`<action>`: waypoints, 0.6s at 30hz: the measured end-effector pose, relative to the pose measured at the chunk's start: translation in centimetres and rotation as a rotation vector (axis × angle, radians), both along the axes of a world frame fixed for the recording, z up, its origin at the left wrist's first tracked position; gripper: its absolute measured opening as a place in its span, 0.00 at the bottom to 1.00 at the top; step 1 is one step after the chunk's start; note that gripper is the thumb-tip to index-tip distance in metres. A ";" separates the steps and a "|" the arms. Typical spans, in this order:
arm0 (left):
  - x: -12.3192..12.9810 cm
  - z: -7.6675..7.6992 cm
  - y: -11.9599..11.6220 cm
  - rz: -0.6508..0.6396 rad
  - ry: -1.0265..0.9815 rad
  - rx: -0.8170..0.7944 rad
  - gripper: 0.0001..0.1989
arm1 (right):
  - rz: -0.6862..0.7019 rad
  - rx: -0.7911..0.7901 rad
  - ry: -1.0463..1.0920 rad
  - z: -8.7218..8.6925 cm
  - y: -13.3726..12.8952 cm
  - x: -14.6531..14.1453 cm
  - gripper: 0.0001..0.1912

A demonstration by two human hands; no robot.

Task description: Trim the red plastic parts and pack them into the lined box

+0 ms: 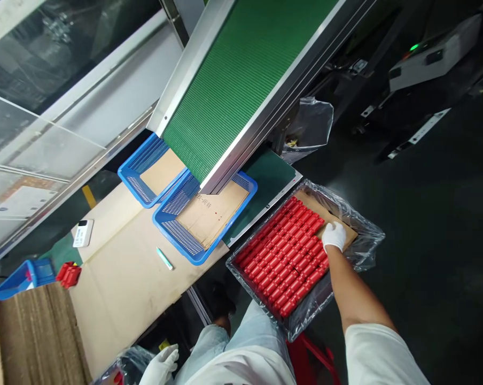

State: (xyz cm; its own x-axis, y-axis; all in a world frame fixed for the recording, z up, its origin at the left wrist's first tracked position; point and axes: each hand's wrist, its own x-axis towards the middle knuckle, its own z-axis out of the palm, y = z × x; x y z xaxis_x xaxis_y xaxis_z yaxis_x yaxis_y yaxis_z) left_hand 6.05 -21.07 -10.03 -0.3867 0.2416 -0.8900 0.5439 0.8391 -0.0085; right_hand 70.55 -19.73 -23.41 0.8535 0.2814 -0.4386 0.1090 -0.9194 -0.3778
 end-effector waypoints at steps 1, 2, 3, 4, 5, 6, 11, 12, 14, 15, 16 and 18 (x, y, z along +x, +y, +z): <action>0.3 0.1 0.2 -0.011 0.000 0.001 0.14 | -0.008 0.003 -0.012 0.4 -0.3 -0.4 0.20; 0.7 0.2 0.4 -0.030 -0.002 0.001 0.16 | -0.008 0.008 -0.017 0.8 -0.7 -0.9 0.21; 1.1 0.3 0.6 -0.056 -0.006 0.004 0.17 | -0.002 0.015 -0.018 1.3 -1.0 -1.6 0.22; 1.5 0.4 0.8 -0.083 -0.012 0.011 0.19 | 0.011 0.023 -0.016 1.8 -1.4 -2.4 0.23; 1.9 0.3 0.9 -0.100 -0.018 0.017 0.21 | 0.031 0.033 -0.008 2.2 -1.7 -3.4 0.24; 2.2 0.3 1.0 -0.104 -0.027 0.023 0.22 | 0.060 0.044 0.010 2.6 -2.0 -4.6 0.24; 3.0 -0.3 1.4 -0.058 -0.066 0.007 0.23 | 0.332 0.108 0.259 3.3 -3.0 -12.7 0.18; 3.0 -0.4 1.5 -0.054 -0.067 0.005 0.22 | 0.385 0.112 0.314 3.3 -3.1 -14.4 0.16; 3.1 -0.4 1.6 -0.046 -0.073 0.006 0.20 | 0.457 0.104 0.398 3.0 -3.3 -17.3 0.16; 3.1 -0.4 1.6 -0.042 -0.077 0.007 0.19 | 0.473 0.095 0.422 2.9 -3.3 -18.4 0.16; 3.2 -0.3 1.5 -0.040 -0.077 0.007 0.19 | 0.481 0.085 0.438 2.8 -3.3 -19.3 0.17; 3.2 -0.2 1.4 -0.044 -0.069 0.005 0.18 | 0.477 0.069 0.452 2.7 -3.2 -20.4 0.19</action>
State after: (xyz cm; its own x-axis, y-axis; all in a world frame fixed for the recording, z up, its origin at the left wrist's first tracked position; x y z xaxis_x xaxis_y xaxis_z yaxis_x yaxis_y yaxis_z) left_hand 9.21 -19.70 -10.21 -0.3138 0.2615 -0.9128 0.5790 0.8146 0.0343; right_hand 50.18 -22.93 -20.73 0.3644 0.6231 -0.6920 0.3148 -0.7818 -0.5382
